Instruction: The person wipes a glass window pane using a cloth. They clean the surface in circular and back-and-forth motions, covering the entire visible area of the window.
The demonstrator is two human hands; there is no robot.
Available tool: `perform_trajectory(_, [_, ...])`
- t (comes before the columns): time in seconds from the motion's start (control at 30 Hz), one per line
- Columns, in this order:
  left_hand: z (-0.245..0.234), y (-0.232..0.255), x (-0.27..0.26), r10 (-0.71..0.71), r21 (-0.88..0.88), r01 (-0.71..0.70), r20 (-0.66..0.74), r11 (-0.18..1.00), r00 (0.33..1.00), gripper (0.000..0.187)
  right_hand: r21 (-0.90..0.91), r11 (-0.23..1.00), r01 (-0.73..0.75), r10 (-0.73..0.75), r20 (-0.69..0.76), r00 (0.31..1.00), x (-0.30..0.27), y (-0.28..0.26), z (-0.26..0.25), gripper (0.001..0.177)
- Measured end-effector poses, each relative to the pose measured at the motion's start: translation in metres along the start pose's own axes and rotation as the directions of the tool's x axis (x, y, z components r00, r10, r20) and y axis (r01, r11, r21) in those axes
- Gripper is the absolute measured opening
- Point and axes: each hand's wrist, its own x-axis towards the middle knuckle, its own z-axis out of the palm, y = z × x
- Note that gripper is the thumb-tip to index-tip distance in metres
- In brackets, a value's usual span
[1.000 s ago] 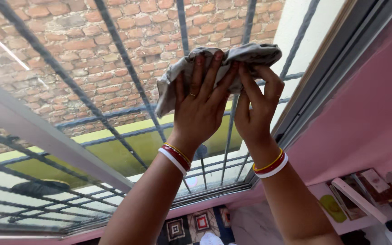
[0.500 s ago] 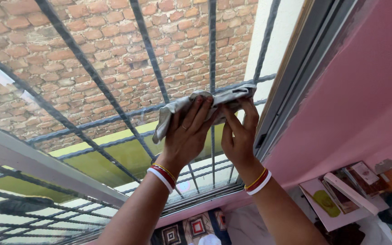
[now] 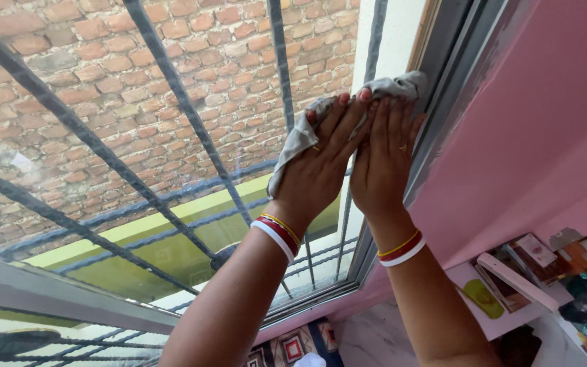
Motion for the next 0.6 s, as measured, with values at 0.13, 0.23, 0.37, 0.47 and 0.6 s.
perform_trajectory(0.13, [0.021,0.006,-0.020,0.006,0.024,-0.008,0.086,1.000,0.996,0.063,0.089,0.993,-0.080,0.080,0.007,0.997,-0.036,0.004,0.016,0.052])
perform_trajectory(0.23, [0.028,0.011,-0.050,0.034,0.154,-0.074,0.248,0.985,0.968,0.072,0.172,0.979,-0.112,0.115,-0.013,0.993,-0.078,-0.006,0.024,0.053])
perform_trajectory(0.37, [0.014,-0.004,-0.092,0.140,0.163,-0.194,0.296,0.967,0.945,0.065,0.135,0.991,-0.018,0.029,-0.079,0.996,-0.105,-0.029,0.018,0.058])
perform_trajectory(0.47, [-0.010,-0.022,-0.109,0.133,0.329,-0.102,-0.072,0.939,0.989,0.043,0.275,0.961,0.032,0.001,-0.117,0.993,-0.077,-0.050,0.017,0.058])
perform_trajectory(0.6, [-0.058,-0.038,-0.099,-0.088,0.277,0.175,-0.298,0.945,0.950,0.032,0.495,0.865,0.085,-0.001,-0.166,0.986,-0.025,-0.089,0.014,0.050])
